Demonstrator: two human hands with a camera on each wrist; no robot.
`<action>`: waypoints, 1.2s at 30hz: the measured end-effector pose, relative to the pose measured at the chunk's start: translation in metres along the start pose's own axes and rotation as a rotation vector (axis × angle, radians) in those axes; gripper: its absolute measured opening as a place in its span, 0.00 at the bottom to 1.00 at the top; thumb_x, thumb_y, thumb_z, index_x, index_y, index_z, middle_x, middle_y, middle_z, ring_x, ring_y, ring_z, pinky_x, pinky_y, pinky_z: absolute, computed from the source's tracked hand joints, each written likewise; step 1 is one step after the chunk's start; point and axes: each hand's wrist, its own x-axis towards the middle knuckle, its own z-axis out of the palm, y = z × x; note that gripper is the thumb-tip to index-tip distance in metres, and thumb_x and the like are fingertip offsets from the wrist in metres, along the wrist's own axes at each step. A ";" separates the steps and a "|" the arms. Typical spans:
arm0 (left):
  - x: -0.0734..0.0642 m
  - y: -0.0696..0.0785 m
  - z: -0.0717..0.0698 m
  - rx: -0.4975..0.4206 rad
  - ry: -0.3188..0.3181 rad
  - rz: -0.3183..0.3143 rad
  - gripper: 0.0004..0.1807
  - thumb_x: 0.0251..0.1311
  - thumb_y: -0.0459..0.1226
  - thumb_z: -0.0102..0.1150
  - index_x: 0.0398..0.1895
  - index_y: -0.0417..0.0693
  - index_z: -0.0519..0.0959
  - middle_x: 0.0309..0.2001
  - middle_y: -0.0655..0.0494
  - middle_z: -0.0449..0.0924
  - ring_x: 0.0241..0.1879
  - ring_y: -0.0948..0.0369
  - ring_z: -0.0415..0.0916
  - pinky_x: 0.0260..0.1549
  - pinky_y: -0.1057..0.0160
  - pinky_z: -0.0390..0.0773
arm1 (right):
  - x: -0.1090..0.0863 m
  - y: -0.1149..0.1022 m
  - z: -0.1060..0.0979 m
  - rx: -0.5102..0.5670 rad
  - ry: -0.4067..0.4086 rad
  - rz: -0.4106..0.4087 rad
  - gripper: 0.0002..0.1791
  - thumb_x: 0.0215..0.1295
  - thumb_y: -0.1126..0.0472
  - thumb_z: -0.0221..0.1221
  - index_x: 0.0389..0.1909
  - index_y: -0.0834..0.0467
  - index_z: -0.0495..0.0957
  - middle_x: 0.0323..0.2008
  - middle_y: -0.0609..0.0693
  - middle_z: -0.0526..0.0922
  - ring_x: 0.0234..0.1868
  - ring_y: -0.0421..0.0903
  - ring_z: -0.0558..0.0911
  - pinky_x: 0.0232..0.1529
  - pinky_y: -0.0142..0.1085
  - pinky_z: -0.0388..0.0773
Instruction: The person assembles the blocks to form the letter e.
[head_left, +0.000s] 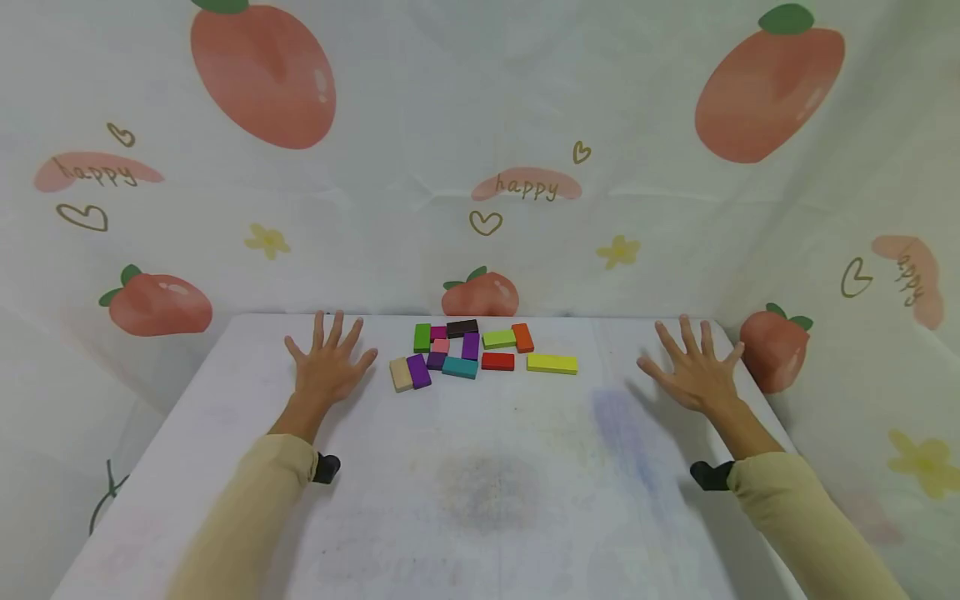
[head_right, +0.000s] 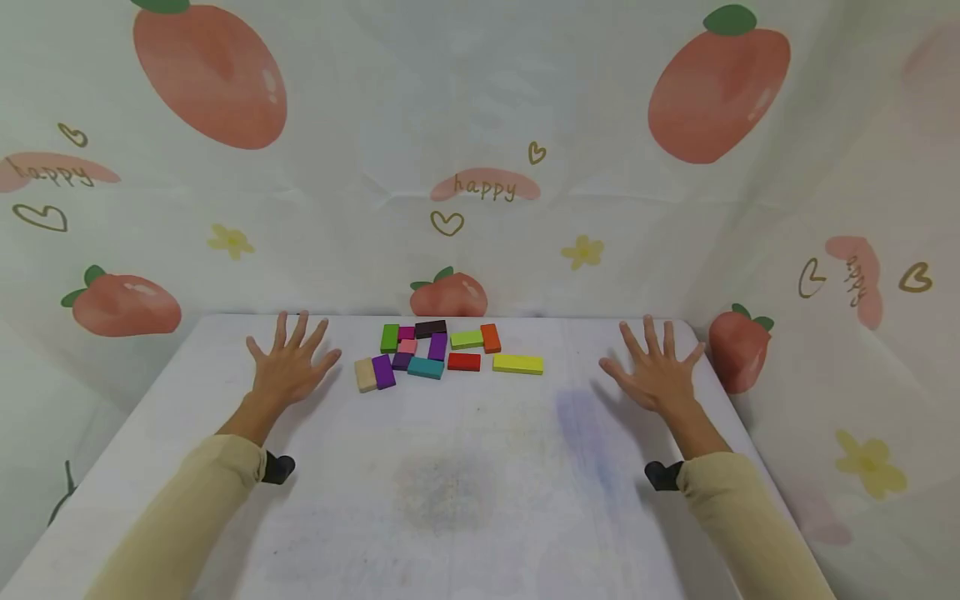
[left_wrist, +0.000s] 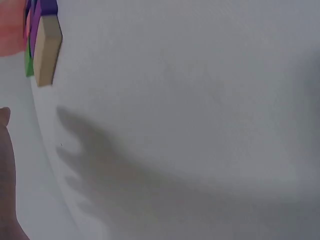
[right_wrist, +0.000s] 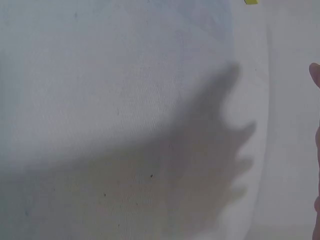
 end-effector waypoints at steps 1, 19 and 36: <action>0.002 0.003 0.001 0.001 0.003 0.006 0.40 0.72 0.61 0.35 0.80 0.51 0.50 0.80 0.41 0.36 0.77 0.40 0.23 0.59 0.20 0.25 | 0.000 -0.001 0.000 0.000 -0.002 -0.004 0.49 0.68 0.25 0.37 0.81 0.48 0.40 0.78 0.64 0.33 0.75 0.70 0.31 0.55 0.78 0.16; 0.011 0.085 0.020 0.048 0.047 0.168 0.39 0.69 0.62 0.41 0.79 0.57 0.55 0.80 0.47 0.44 0.78 0.43 0.32 0.63 0.23 0.34 | 0.004 -0.031 0.007 -0.005 -0.038 -0.056 0.48 0.68 0.26 0.38 0.80 0.50 0.44 0.79 0.61 0.37 0.76 0.69 0.35 0.58 0.77 0.19; 0.008 0.135 0.034 0.012 -0.018 0.322 0.38 0.71 0.61 0.41 0.79 0.57 0.56 0.79 0.52 0.50 0.78 0.48 0.40 0.66 0.26 0.37 | 0.004 -0.063 0.027 0.089 -0.029 -0.234 0.44 0.71 0.34 0.47 0.79 0.55 0.52 0.78 0.62 0.45 0.77 0.65 0.47 0.66 0.73 0.30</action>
